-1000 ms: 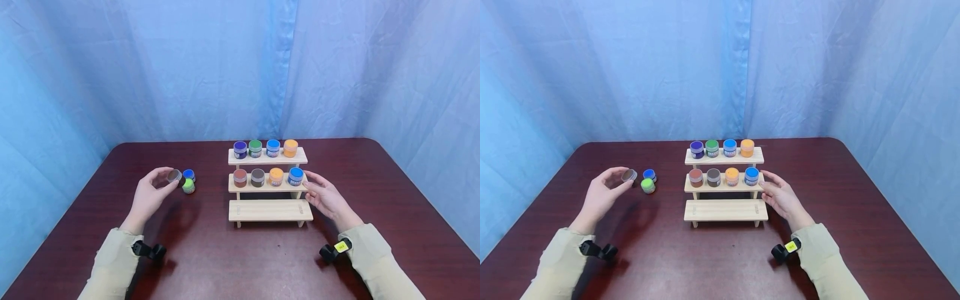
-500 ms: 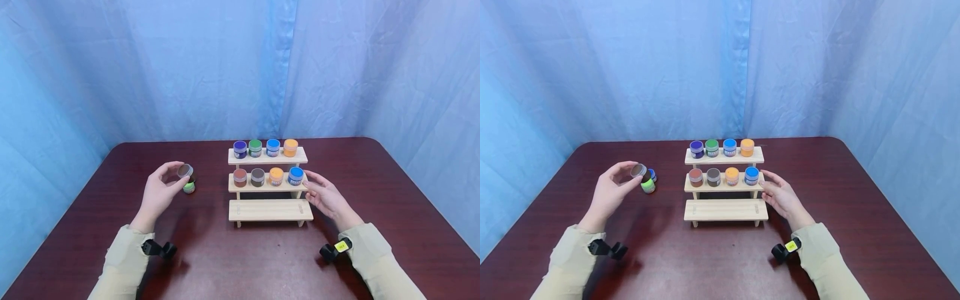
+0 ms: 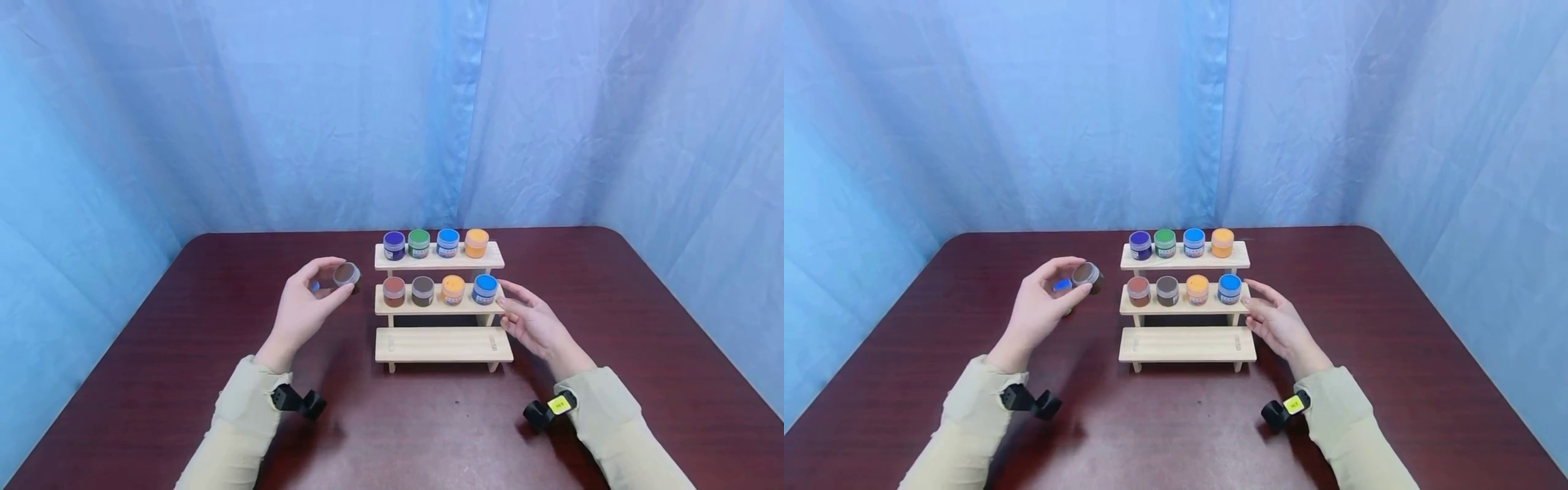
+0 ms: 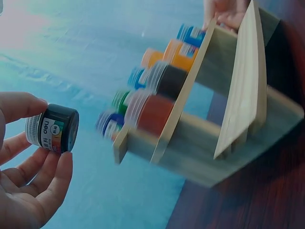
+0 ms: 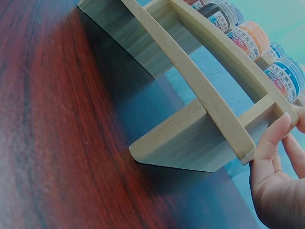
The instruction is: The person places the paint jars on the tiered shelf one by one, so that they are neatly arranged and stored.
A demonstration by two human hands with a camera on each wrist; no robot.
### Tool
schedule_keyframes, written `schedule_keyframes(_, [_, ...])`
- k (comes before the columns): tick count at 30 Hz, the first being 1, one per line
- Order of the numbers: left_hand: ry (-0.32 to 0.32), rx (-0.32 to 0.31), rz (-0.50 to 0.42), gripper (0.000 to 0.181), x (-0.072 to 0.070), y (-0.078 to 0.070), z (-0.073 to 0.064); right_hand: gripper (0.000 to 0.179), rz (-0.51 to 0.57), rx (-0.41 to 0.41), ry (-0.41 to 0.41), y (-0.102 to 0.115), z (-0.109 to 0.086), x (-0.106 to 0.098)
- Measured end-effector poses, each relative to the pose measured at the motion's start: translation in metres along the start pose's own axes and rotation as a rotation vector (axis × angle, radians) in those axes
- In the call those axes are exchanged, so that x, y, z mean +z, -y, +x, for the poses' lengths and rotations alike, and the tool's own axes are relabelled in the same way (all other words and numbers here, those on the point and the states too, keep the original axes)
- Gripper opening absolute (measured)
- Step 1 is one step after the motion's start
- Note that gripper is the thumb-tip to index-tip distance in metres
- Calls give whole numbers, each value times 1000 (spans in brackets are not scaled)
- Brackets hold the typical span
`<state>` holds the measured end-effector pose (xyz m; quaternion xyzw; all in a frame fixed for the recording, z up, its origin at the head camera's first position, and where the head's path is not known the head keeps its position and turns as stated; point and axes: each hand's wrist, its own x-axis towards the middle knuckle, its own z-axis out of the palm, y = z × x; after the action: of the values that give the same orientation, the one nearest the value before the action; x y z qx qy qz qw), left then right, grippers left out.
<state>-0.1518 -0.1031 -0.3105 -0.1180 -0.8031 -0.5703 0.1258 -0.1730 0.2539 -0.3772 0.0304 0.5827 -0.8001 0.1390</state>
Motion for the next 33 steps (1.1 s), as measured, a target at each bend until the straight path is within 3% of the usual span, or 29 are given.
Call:
schedule_keyframes(4, [35,11,-31,37,16,-6,1,48,18,-4,12,0,0,0])
schedule_keyframes(12, [105,67,-32,37,46,-15,0,29,16,-17,19,-1,0,-1])
schedule_keyframes(26, [306,162,7,37,92,-23,-13,30,15,-17,25,-1,0,-1])
schedule_keyframes(33, [397,164,-3,36,117,-27,-15,29,10,-15,26,0,-1,-1])
